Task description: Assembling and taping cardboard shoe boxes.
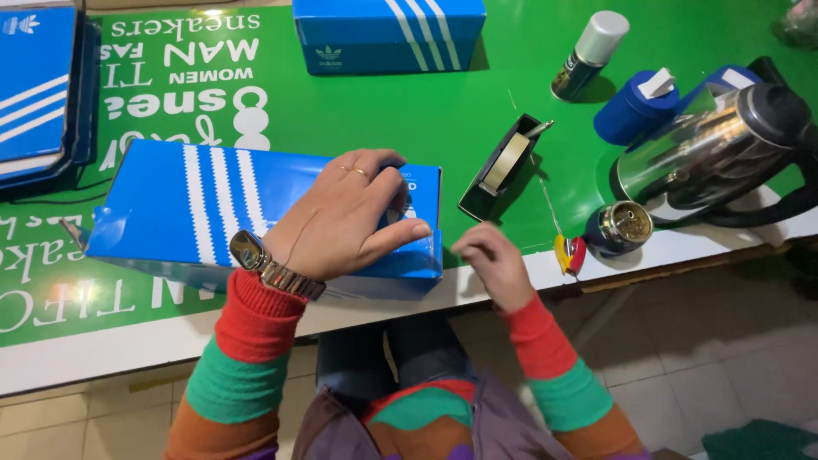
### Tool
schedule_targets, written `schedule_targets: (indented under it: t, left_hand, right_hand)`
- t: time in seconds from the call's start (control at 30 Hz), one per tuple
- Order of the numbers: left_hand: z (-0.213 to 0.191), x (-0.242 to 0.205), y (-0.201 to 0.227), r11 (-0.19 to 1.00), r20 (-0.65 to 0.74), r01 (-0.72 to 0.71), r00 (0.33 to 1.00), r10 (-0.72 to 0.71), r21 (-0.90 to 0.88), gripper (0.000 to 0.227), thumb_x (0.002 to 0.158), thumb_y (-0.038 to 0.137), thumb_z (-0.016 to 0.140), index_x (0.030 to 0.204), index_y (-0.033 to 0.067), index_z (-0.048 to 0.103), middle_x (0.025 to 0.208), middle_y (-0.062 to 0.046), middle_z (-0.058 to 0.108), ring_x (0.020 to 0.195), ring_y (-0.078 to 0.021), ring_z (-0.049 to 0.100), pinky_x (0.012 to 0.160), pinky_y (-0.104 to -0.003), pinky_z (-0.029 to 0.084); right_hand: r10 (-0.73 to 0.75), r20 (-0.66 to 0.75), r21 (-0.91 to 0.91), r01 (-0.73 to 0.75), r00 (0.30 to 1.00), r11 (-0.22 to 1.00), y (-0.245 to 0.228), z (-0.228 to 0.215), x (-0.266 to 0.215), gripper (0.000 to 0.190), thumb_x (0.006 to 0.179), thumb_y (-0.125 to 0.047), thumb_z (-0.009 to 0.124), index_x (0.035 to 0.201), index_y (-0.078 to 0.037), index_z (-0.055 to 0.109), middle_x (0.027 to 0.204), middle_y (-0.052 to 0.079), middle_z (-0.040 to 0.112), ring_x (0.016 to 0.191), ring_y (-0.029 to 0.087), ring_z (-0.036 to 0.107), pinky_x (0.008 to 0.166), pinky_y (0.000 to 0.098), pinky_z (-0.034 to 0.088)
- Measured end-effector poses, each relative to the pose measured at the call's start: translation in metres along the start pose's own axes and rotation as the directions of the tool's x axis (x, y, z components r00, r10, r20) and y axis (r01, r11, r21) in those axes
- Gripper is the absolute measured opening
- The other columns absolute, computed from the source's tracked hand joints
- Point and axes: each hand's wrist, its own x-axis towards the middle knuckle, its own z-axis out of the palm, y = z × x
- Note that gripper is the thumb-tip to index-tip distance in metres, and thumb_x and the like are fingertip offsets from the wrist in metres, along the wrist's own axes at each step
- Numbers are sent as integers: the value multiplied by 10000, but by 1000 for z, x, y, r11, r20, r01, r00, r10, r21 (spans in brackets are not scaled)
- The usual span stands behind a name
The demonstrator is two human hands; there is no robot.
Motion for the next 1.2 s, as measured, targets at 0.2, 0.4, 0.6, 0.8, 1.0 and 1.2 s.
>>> schedule_targets:
  t: [0.2,0.4,0.6,0.8,1.0,1.2]
  left_hand:
    - [0,0,0,1000,4,-6,1000,6,16,470,970,491,660,935,24,628,1293,-255,591,1192,-439,551,1015,-497,452]
    - [0,-2,1,1000,9,2,1000,-2,23,475,973,477,662,975,4,623,1320,-252,578,1199,-440,543,1021,-495,450]
    - [-1,0,-1,1000,27,-2,1000,1,19,437,975,439,648,985,3,622,1328,-249,573,1202,-440,535,1021,-497,442]
    - [-2,1,-3,1000,72,8,997,-9,12,406,974,421,639,968,15,624,1326,-242,570,1199,-441,528,1015,-499,439]
    - [-2,0,-2,1000,48,9,999,-8,-22,383,970,400,641,971,17,625,1332,-251,564,1201,-437,528,1019,-489,441]
    - [0,0,-4,1000,59,9,998,-9,-7,380,972,398,648,959,19,624,1311,-237,577,1192,-433,536,1009,-494,445]
  right_hand:
    - [-641,-349,-176,624,683,761,-69,6,-27,685,1082,-675,374,1312,-123,708,1624,177,330,1525,323,371,1247,454,371]
    - [-793,-231,-476,645,564,598,-87,-6,-16,644,1035,-700,405,1307,-211,726,1646,180,305,1556,400,332,1315,539,284]
    - [-821,-86,-521,677,565,520,-106,-6,-3,687,918,-738,531,1262,-194,771,1652,158,321,1576,434,298,1324,580,273]
    - [-803,35,-510,701,596,498,-128,-16,-1,785,811,-808,572,1267,-206,788,1689,139,277,1606,447,179,1338,639,171]
    - [-767,-64,-556,616,638,558,-124,-20,-6,729,856,-795,468,1262,-280,788,1675,120,364,1616,448,240,1348,630,228]
    - [-773,-46,-541,635,633,552,-138,-13,-2,685,866,-767,619,1260,-221,744,1641,160,374,1578,465,264,1311,638,229]
